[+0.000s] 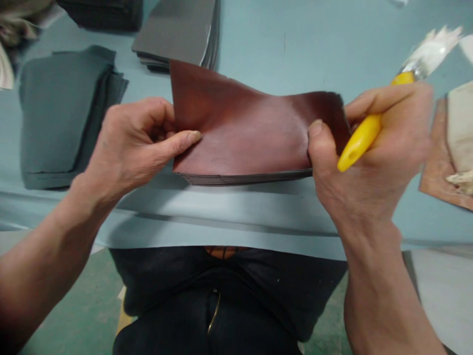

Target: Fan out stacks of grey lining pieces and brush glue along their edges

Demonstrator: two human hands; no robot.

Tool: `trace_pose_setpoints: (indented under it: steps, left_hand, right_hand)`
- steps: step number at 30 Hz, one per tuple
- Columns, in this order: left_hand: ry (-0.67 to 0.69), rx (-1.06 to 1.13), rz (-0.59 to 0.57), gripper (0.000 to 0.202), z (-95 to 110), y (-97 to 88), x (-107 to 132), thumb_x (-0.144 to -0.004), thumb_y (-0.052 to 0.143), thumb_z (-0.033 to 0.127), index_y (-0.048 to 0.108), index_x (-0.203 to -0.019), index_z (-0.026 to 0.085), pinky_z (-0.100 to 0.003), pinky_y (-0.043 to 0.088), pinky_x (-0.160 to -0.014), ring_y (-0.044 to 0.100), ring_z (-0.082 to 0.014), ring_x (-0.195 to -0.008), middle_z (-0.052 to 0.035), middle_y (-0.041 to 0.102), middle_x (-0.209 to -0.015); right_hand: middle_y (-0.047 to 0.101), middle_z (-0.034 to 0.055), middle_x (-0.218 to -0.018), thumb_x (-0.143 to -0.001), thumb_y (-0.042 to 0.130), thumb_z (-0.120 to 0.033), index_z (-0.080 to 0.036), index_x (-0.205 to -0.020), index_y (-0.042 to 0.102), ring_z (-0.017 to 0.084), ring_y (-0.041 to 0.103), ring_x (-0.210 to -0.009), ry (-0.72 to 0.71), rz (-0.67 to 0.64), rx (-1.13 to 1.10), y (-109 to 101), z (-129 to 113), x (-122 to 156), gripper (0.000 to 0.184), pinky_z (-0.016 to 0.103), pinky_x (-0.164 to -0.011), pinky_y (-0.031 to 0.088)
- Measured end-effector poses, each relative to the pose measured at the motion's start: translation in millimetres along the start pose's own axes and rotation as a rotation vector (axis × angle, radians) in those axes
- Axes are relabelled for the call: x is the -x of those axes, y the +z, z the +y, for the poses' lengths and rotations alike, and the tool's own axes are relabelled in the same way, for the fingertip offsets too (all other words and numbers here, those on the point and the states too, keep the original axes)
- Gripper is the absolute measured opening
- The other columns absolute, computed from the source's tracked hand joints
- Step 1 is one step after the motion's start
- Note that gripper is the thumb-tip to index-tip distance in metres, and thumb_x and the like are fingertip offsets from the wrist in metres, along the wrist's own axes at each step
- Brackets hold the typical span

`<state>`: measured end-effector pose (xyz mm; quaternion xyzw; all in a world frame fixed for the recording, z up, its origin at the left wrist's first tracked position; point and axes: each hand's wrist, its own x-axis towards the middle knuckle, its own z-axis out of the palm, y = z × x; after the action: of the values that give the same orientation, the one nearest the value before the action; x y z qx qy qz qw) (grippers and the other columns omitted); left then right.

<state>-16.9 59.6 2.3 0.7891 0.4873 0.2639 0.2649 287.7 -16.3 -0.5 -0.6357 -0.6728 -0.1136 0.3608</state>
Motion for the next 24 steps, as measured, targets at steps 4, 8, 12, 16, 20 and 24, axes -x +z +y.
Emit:
trace_pose_setpoints:
  steps: [4,8,12,16,20,24]
  left_hand:
    - [-0.029,-0.025,0.012,0.026,0,1.0,0,-0.093,0.077,0.033,0.06,-0.078,0.02,-0.03,0.034,-0.061,0.043,-0.0112,-0.062,0.0046,0.055,-0.069]
    - [-0.038,-0.051,0.031,0.025,-3,2.9,0,-0.092,0.079,0.034,0.062,-0.079,0.021,-0.029,0.034,-0.061,0.045,-0.0113,-0.063,0.0043,0.056,-0.07]
    - [-0.01,-0.036,0.039,0.026,-5,3.1,1,-0.092,0.078,0.033,0.06,-0.077,0.021,-0.029,0.033,-0.06,0.045,-0.0104,-0.061,0.0044,0.055,-0.068]
    - [0.007,-0.005,0.053,0.035,2,1.5,0,-0.091,0.074,0.048,0.065,-0.076,0.017,-0.025,0.03,-0.056,0.045,-0.0078,-0.059,0.0056,0.055,-0.065]
    - [-0.072,-0.088,0.067,0.049,8,0.3,1,-0.092,0.067,0.063,0.073,-0.083,0.015,-0.02,0.03,-0.056,0.048,-0.006,-0.059,0.008,0.06,-0.067]
    - [-0.085,-0.096,0.09,0.04,2,-0.6,1,-0.089,0.073,0.058,0.073,-0.081,0.019,-0.023,0.032,-0.054,0.051,-0.0073,-0.059,0.0085,0.063,-0.067]
  right_hand:
    - [0.064,-0.0061,-0.107,-0.1,0.069,-0.033,-0.021,-0.119,0.067,0.015,0.065,-0.101,-0.038,0.023,0.012,1,5,4,0.022,0.047,-0.095,0.047]
    - [0.062,-0.0049,-0.102,-0.099,0.07,-0.031,-0.021,-0.117,0.066,0.014,0.064,-0.096,-0.047,0.025,0.004,3,8,5,0.021,0.044,-0.091,0.048]
    - [0.061,-0.0027,-0.098,-0.095,0.073,-0.026,-0.02,-0.11,0.066,0.012,0.062,-0.09,-0.032,0.051,-0.025,6,8,4,0.018,0.039,-0.087,0.051]
    - [0.061,-0.0011,-0.092,-0.09,0.072,-0.02,-0.02,-0.1,0.06,0.01,0.06,-0.078,0.017,0.113,-0.142,11,8,2,0.016,0.033,-0.075,0.053]
    - [0.063,-0.0002,-0.094,-0.097,0.068,-0.031,-0.024,-0.101,0.053,0.012,0.062,-0.077,0.118,0.061,-0.152,14,13,1,0.017,0.032,-0.073,0.054]
    - [0.064,-0.0013,-0.092,-0.097,0.068,-0.031,-0.025,-0.101,0.05,0.011,0.061,-0.075,0.152,0.037,-0.191,13,16,2,0.019,0.03,-0.071,0.054]
